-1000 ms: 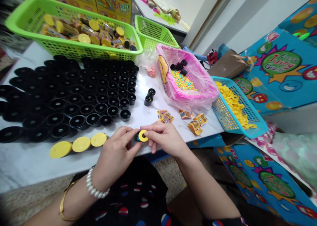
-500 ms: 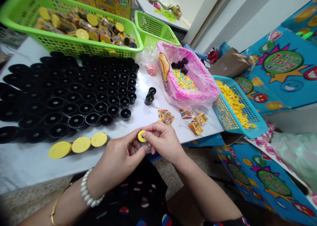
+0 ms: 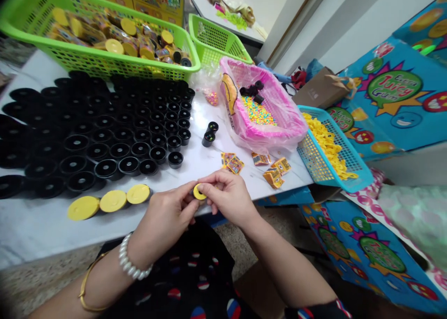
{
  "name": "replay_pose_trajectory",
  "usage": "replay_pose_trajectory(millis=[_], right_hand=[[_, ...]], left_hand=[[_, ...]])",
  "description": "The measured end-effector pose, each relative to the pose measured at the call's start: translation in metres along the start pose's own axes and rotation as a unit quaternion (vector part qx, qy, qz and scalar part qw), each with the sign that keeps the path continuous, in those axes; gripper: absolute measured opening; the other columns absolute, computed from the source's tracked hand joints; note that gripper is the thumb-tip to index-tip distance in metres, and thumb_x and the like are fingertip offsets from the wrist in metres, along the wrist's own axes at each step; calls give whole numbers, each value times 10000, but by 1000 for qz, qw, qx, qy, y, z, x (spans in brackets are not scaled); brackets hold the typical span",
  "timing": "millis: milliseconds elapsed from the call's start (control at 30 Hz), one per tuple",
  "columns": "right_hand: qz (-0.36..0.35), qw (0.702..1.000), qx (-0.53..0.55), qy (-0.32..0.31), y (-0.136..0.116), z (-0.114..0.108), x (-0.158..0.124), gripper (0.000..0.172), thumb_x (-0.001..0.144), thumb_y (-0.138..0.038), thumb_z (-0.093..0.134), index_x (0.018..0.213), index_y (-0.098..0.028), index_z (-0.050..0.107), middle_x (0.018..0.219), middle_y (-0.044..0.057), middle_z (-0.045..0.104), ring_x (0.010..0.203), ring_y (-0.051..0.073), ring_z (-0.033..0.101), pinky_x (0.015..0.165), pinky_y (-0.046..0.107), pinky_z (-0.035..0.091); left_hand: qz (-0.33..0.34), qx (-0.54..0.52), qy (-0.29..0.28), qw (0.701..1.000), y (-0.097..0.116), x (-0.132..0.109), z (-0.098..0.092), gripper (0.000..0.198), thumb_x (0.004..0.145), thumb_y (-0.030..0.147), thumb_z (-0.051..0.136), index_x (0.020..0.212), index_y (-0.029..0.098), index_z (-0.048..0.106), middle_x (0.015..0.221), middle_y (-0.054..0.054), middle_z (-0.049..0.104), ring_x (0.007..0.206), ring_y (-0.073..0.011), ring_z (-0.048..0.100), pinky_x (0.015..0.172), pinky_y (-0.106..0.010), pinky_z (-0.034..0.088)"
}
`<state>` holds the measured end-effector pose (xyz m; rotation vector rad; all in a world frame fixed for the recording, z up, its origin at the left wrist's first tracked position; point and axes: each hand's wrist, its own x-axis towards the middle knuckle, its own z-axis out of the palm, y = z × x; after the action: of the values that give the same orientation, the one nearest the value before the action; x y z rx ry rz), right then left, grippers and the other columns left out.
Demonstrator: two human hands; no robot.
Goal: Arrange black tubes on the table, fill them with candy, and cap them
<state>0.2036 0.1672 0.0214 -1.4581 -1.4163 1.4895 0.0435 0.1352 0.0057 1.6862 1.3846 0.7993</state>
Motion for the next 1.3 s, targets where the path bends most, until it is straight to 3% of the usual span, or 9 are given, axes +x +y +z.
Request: replay_pose_trajectory(millis=[100,200,300,533,633,733,933,1100,1300], right_hand=[[29,999,32,-8,0,4,1,287,767,-406,738,856,-147,653,490,-40,585,332,70,487,340,169,371],[55,996,70,-28,2,8,4,373,731,-472,746,849,-157,585,461,-61,569,310,73,465,311,165,372],[51,994,92,-33,6,13,9,431,713,-533,736,822,-158,556,438,-70,545,302,72,451,297,161,366],[12,993,117,6,14,21,6,423,772,-562,671,855,-184,501,498,-95,525,301,49,419,275,131,290],[-12,991,128,31,11,21,5,386,740,-495,719,864,-177,537,527,-100,531,304,30,395,272,121,270],[-12,989,147,30,11,16,5,387,709,-490,743,806,-163,560,450,-89,527,284,37,390,274,128,281],[-18,992,123,7,11,1,-1,394,697,-503,756,797,-142,632,614,-17,644,461,85,585,420,186,501],[-32,996,83,-26,5,-2,-3,326,739,-423,743,862,-130,670,598,-15,647,430,64,555,429,167,452],[-12,995,102,1,9,9,-2,319,729,-424,741,806,-133,634,598,-29,622,398,49,497,387,161,388]], left_hand=[[10,-32,-5,999,1,-3,-4,227,853,165,544,1026,225,679,696,13,706,592,-151,642,571,-223,443],[-12,-81,-36,996,0,-3,-6,241,918,318,495,1062,233,668,589,29,658,477,-141,597,469,-208,416],[-65,-110,-51,991,-6,2,-3,377,941,465,416,1093,204,642,502,33,590,365,-145,530,376,-215,374],[-132,-203,-102,965,-11,11,-1,467,890,602,434,987,179,604,581,33,562,395,-127,529,359,-195,363],[-99,-173,-71,977,-6,6,-3,454,912,556,420,1103,185,598,584,36,575,417,-139,541,387,-211,393],[-46,-125,-14,991,-2,-1,-1,473,876,449,524,1278,200,529,640,36,620,460,-145,565,445,-228,423],[4,-35,46,998,-3,-4,8,296,829,279,561,1079,167,674,694,-19,662,573,-164,602,554,-254,435],[16,-38,64,997,-4,-5,7,319,808,270,579,1097,177,677,794,-39,680,622,-162,598,604,-262,447],[-9,-37,78,996,2,-9,2,195,784,314,630,907,169,671,619,14,611,547,-148,568,556,-242,419]])
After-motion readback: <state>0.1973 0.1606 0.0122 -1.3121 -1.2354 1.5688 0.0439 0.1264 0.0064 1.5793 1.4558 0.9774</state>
